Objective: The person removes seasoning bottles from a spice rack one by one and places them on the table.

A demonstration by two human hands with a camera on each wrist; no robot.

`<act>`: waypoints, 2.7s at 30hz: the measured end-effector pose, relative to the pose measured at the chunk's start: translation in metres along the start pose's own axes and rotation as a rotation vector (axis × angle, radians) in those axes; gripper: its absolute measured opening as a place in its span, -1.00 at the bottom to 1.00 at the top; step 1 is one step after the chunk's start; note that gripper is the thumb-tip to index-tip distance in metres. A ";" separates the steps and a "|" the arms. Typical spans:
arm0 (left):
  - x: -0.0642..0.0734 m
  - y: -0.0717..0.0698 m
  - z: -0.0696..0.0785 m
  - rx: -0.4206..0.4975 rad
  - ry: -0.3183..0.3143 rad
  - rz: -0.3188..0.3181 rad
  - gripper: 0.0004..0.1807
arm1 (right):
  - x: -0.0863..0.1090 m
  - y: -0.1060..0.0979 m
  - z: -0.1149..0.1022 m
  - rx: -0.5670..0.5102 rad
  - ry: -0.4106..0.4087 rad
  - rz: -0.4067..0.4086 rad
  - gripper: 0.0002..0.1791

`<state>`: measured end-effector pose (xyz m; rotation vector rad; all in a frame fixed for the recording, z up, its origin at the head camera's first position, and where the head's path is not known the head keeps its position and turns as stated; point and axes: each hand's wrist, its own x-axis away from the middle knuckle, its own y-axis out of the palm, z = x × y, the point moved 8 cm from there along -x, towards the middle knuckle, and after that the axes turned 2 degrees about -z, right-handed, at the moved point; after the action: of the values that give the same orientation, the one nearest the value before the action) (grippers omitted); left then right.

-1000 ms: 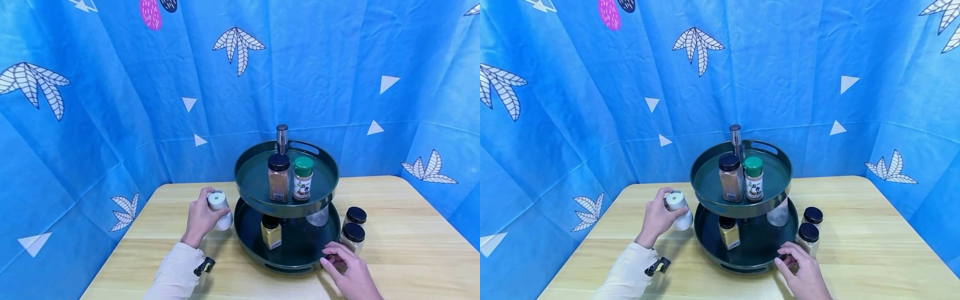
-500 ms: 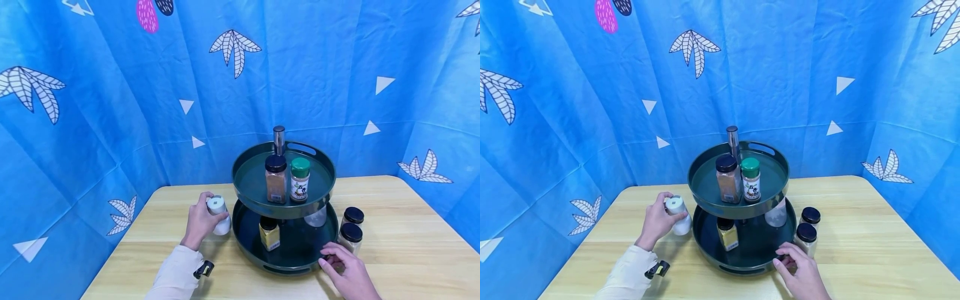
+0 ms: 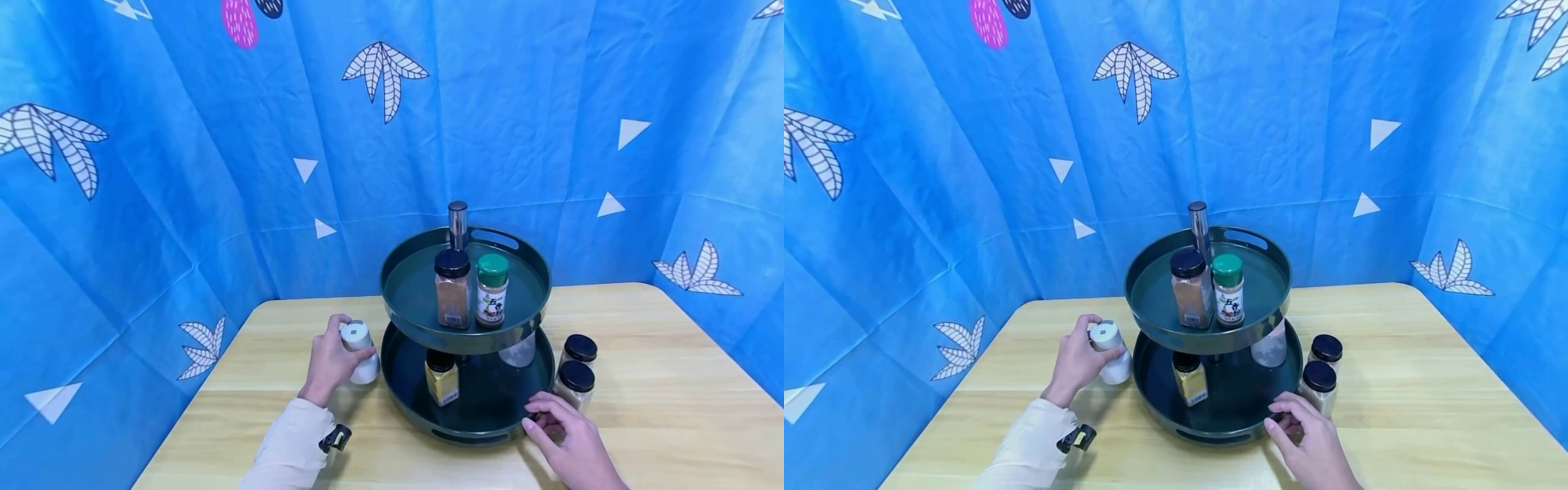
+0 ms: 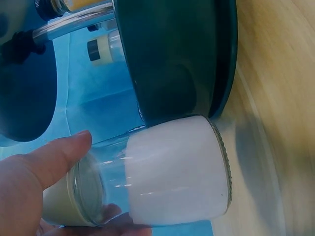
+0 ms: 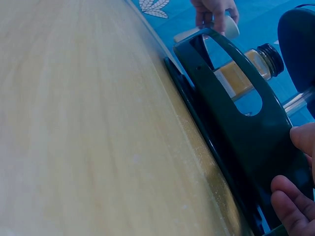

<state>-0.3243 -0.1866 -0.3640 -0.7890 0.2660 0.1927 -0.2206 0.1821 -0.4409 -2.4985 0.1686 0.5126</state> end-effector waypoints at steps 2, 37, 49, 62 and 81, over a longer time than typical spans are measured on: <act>-0.001 0.000 -0.001 -0.005 -0.011 -0.001 -0.30 | -0.001 -0.001 -0.001 0.002 -0.011 0.005 -0.85; 0.005 0.016 -0.013 0.015 0.006 -0.030 -0.34 | -0.001 0.003 0.005 0.037 0.091 -0.066 -0.88; 0.007 0.018 -0.016 0.007 -0.006 -0.048 -0.35 | 0.001 0.001 -0.001 0.007 -0.002 -0.007 -0.81; 0.007 0.018 -0.012 -0.058 -0.018 -0.093 -0.30 | 0.000 0.000 0.000 0.006 0.028 -0.022 -0.85; 0.026 0.011 0.072 -0.012 0.362 0.069 -0.59 | 0.000 0.001 0.002 0.006 0.053 -0.040 -0.87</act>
<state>-0.2905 -0.1252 -0.3302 -0.8253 0.6346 0.1152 -0.2218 0.1821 -0.4427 -2.5056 0.1402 0.4297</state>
